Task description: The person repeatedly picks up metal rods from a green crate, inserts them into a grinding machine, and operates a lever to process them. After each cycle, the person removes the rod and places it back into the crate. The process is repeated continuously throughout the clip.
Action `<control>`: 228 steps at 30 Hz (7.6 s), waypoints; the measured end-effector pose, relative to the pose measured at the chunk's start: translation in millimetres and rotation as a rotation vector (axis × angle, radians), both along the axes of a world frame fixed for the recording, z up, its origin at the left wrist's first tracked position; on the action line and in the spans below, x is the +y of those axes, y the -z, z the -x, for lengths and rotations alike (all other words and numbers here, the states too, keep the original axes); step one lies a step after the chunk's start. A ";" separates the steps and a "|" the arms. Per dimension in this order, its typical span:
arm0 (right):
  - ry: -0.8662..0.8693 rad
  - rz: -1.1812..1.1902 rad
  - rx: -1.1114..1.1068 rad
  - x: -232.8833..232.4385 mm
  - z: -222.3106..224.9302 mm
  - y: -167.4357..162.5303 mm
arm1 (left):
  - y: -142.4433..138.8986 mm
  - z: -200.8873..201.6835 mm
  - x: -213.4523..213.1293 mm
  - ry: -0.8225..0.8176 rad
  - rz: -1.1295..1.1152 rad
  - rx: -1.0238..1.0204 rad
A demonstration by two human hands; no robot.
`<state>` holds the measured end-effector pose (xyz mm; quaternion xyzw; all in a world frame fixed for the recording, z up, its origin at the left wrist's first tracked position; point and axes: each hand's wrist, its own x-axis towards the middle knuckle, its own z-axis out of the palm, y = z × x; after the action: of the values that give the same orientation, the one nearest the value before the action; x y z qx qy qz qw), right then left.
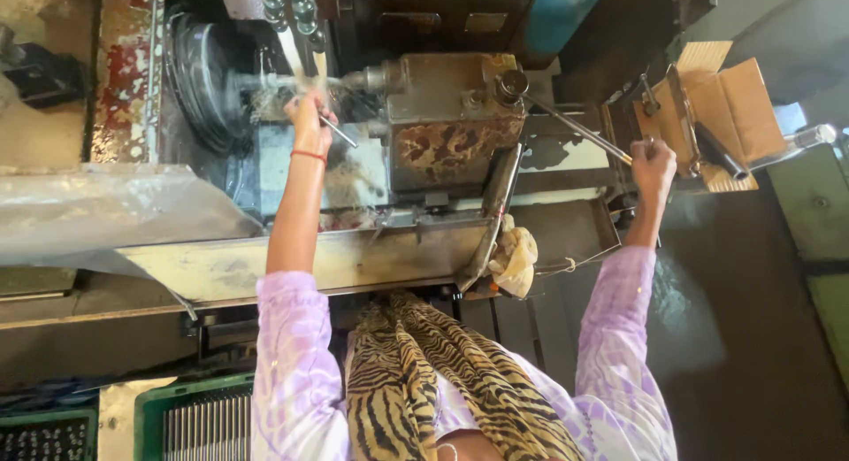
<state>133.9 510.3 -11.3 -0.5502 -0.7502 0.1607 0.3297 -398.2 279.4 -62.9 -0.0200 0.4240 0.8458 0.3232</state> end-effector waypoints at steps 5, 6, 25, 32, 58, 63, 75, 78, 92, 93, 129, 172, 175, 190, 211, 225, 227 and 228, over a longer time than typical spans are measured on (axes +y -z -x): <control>-0.083 -0.042 -0.220 23.6 38.4 4.5 | 2.6 8.8 27.3 -0.084 0.165 -0.161; -0.052 -0.051 -0.265 25.5 42.6 8.7 | 3.7 10.6 28.8 -0.091 0.167 -0.207; 0.233 -0.158 -0.466 21.6 45.4 54.3 | 33.8 44.1 30.0 -0.022 0.083 -0.126; 0.216 -0.139 -0.389 26.6 48.0 52.6 | 34.0 44.9 30.6 -0.008 0.026 -0.168; 0.189 -0.303 -0.391 42.4 51.9 57.5 | 34.2 51.2 40.3 -0.157 -0.093 -0.165; 0.182 -0.271 -0.394 42.0 52.6 55.2 | 31.6 53.6 35.8 -0.234 -0.195 -0.151; 0.205 -0.207 -0.394 32.0 57.2 47.8 | 29.4 48.7 37.5 -0.313 -0.189 -0.192; 0.220 -0.195 -0.399 31.1 59.0 44.2 | 29.2 50.2 34.7 -0.341 -0.160 -0.163; 0.196 -0.127 -0.378 23.5 57.1 41.4 | 27.5 50.9 31.7 -0.366 -0.342 -0.146; 0.186 -0.117 -0.387 21.8 56.3 41.7 | 27.7 51.1 31.0 -0.366 -0.357 -0.144; 0.600 0.924 1.077 -297.0 -1.5 215.8 | -15.9 -62.0 -142.9 -0.110 -0.115 0.498; -1.119 1.178 0.500 -745.9 256.1 94.5 | 106.8 -237.5 -611.2 -0.750 0.477 0.530; -1.373 0.726 0.718 -765.1 267.5 94.7 | 105.6 -228.0 -608.9 -0.822 0.215 0.210; -0.935 0.875 0.993 -701.6 254.4 121.3 | 195.8 -260.7 -653.9 -0.191 1.146 0.916; -0.867 0.514 0.455 -640.9 145.5 197.4 | 191.7 -242.0 -908.4 0.016 2.101 0.754; -0.796 0.532 0.436 -650.7 130.2 196.8 | 198.9 -256.8 -918.4 0.068 2.237 0.788; -0.763 0.546 0.418 -652.1 125.3 194.1 | 198.6 -259.0 -920.6 0.077 2.223 0.875; -0.742 0.567 0.411 -652.9 123.9 193.3 | 196.5 -260.3 -921.5 0.079 2.216 0.914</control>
<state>10.0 -142.7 -204.6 -0.2714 -0.7416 0.5691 0.2290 -137.9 -642.1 -259.5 0.0279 0.9975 -0.0607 -0.0247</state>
